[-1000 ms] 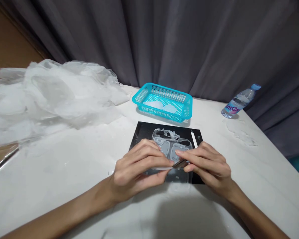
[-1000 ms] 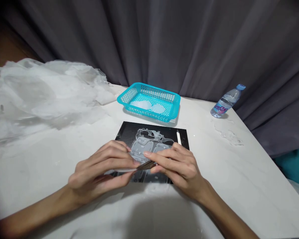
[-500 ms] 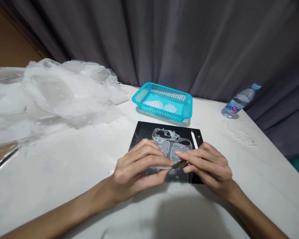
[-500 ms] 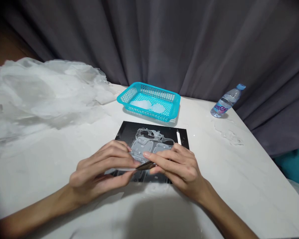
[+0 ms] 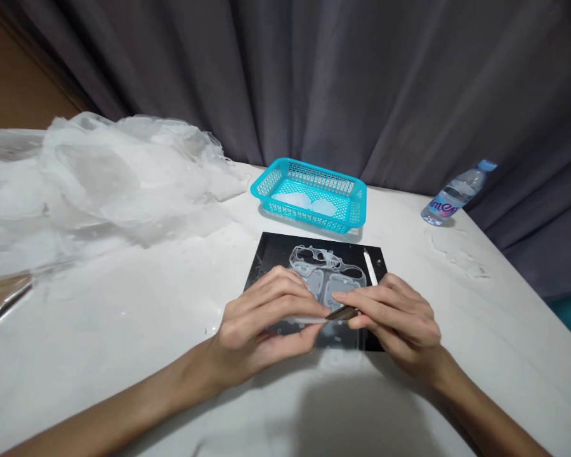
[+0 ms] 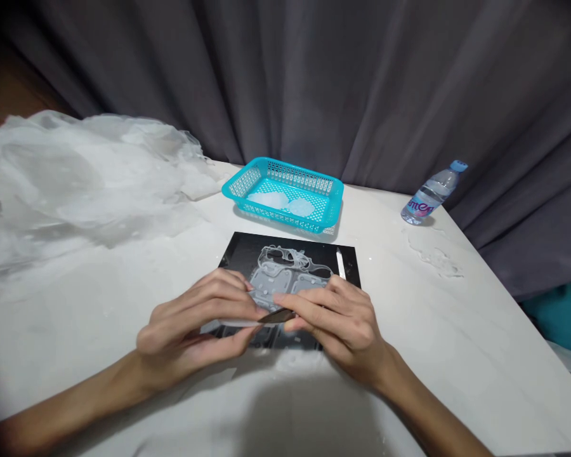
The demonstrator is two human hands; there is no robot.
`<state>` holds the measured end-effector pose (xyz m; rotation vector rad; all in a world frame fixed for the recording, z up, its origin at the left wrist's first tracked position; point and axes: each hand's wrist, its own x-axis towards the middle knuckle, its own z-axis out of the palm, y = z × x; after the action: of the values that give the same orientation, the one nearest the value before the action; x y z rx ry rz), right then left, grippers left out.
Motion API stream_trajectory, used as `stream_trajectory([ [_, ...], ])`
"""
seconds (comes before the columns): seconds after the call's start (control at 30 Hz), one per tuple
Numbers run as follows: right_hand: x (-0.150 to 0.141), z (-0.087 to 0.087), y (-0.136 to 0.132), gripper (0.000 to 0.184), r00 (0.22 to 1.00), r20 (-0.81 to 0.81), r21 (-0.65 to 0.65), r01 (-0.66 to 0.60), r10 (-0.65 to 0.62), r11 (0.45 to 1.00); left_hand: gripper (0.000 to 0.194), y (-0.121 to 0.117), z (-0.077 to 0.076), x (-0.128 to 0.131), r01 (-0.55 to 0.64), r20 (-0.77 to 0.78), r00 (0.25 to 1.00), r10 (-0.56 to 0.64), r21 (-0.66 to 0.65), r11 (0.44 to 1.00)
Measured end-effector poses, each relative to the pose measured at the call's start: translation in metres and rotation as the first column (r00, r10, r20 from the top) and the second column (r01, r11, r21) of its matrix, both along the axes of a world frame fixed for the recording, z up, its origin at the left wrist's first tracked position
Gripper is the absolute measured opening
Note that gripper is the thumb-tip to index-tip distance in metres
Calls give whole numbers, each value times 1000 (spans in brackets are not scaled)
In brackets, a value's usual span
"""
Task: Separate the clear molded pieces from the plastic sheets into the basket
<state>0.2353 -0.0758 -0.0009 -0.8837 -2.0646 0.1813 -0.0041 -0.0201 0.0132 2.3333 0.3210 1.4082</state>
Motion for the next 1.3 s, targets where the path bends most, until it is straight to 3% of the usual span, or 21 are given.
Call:
stream_trajectory([
  [0.07,-1,-1,0,44,997,-60,-21,40,-42,999,23,0,-1,1,0,-2,1000,0,-21,1000],
  [0.17,4,3,3,35,959,-175,-101,210,-225,972,18,0,-4,3,-15,24,1000,18,-111,994],
  [0.3,25,12,17,24,839,-236,-219,446,-490,868,13,-2,-10,4,2,47,999,13,-299,954],
  [0.47,51,9,32,28,766,-200,-323,537,-610,780,9,-4,-11,3,-25,32,999,40,-387,922],
  [0.73,31,8,25,32,855,-135,-404,414,-501,816,7,-5,-9,4,-109,-12,993,119,-500,859],
  [0.9,16,5,21,34,865,-268,-525,239,-425,817,3,-7,-7,8,-111,-3,991,136,-601,792],
  [1.0,6,1,16,40,853,-345,-626,101,-391,773,5,-10,-4,9,-101,-4,991,135,-686,721],
  [1.13,-9,-1,8,45,851,-374,-751,-45,-369,658,6,-12,-3,8,-132,-46,986,161,-808,574],
  [1.3,-19,-1,5,47,825,-456,-780,-190,-335,596,4,-10,-9,7,-96,-27,991,134,-836,541],
])
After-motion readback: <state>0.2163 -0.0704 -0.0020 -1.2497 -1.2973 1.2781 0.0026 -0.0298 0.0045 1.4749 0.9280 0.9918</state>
